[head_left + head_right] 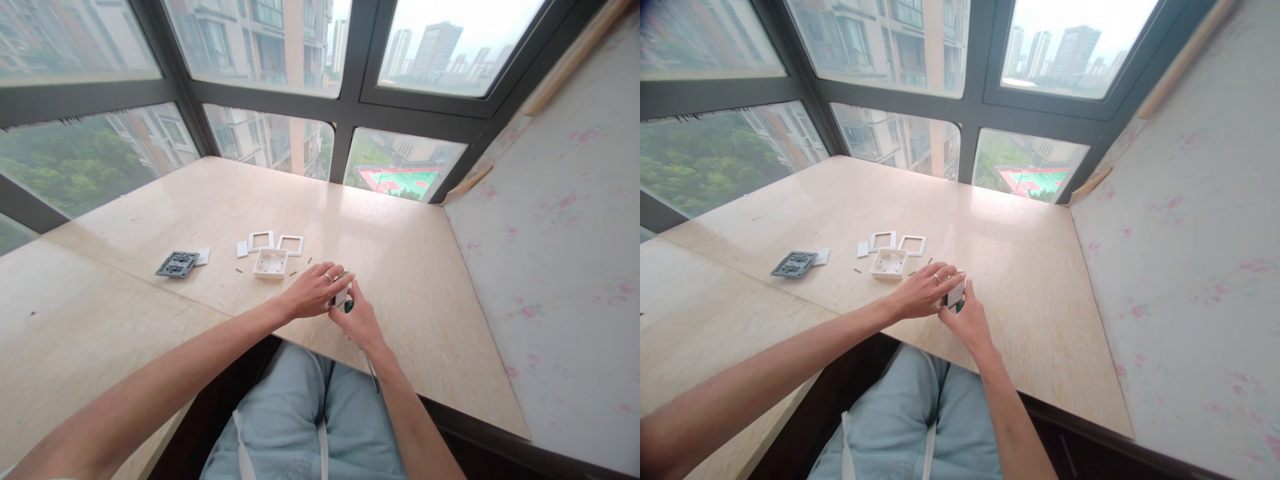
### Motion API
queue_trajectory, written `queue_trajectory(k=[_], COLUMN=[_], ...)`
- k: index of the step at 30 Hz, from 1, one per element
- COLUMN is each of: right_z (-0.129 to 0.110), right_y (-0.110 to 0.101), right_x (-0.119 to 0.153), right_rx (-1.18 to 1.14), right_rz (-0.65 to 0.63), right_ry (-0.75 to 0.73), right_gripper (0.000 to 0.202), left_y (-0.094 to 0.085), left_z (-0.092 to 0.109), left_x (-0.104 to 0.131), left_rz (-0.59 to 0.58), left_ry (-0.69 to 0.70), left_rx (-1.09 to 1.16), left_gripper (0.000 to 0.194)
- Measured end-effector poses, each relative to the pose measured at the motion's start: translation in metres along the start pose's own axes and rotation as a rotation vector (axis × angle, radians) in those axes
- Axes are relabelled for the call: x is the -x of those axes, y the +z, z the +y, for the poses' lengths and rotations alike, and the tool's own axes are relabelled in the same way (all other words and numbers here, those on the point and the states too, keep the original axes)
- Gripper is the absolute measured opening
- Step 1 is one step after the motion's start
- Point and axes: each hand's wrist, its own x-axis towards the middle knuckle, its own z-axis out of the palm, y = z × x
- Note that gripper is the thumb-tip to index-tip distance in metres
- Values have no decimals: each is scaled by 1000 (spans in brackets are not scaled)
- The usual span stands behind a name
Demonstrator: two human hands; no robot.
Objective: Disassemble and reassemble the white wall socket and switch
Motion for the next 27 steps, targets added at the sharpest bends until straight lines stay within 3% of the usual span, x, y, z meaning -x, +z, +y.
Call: queue_trajectory(k=[3, 9, 19, 27], right_z=[1, -6, -4, 4], right_y=[-3, -7, -7, -10], right_x=[1, 2, 0, 7], right_rx=[-54, -67, -4, -23], right_rz=[4, -150, -67, -110], right_ry=[44, 58, 49, 40], right_gripper=[88, 54, 61, 54], left_y=[0, 1, 3, 5], left_z=[0, 3, 2, 3], left_x=[1, 3, 4, 8], left_rz=[15, -11, -23, 11], left_ry=[-22, -8, -22, -56], left_rx=[7, 0, 25, 70], left_gripper=[64, 67, 74, 87])
